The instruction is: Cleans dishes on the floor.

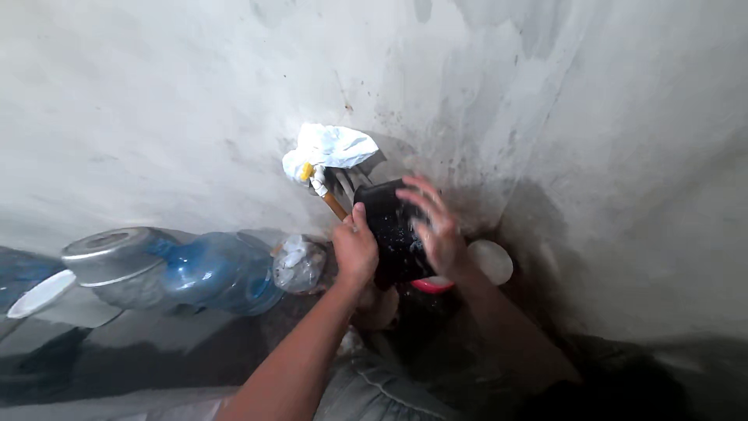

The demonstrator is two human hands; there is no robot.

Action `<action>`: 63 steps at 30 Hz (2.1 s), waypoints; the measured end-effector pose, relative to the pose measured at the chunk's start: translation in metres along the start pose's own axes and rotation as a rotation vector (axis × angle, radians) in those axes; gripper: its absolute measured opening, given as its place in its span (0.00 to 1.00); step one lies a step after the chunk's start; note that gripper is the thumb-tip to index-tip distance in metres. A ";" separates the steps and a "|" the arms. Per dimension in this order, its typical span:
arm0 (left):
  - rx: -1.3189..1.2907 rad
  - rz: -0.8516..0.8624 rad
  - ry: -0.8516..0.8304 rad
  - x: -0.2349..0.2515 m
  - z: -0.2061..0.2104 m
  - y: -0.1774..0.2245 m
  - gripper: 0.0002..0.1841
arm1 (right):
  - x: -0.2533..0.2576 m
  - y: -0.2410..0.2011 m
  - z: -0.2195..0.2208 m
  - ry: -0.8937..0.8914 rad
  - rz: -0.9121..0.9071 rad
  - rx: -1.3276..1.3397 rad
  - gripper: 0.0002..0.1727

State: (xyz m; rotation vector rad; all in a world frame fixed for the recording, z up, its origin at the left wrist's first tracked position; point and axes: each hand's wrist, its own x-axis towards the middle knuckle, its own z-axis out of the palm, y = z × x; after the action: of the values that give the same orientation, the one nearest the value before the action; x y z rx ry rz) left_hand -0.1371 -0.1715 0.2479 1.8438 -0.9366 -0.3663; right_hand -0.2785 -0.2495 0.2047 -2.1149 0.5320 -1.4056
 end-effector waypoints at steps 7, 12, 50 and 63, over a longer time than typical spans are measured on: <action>-0.111 -0.202 0.055 -0.008 -0.002 -0.023 0.35 | -0.094 0.055 0.039 0.321 -0.276 -0.070 0.25; 0.078 -0.082 -0.001 -0.014 -0.003 -0.019 0.36 | 0.001 0.002 0.016 -0.054 0.070 -0.136 0.27; -0.509 -0.211 -0.005 -0.004 -0.003 -0.049 0.26 | -0.052 -0.001 -0.001 -0.178 0.234 0.169 0.32; -0.527 -0.124 -0.171 -0.020 -0.010 -0.037 0.26 | -0.003 0.034 -0.014 0.074 0.278 0.031 0.31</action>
State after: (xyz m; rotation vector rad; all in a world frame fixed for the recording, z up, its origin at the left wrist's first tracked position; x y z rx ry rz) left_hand -0.1271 -0.1426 0.2170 1.4007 -0.7488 -0.7783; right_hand -0.2934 -0.2773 0.1859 -1.8851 0.7948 -1.3260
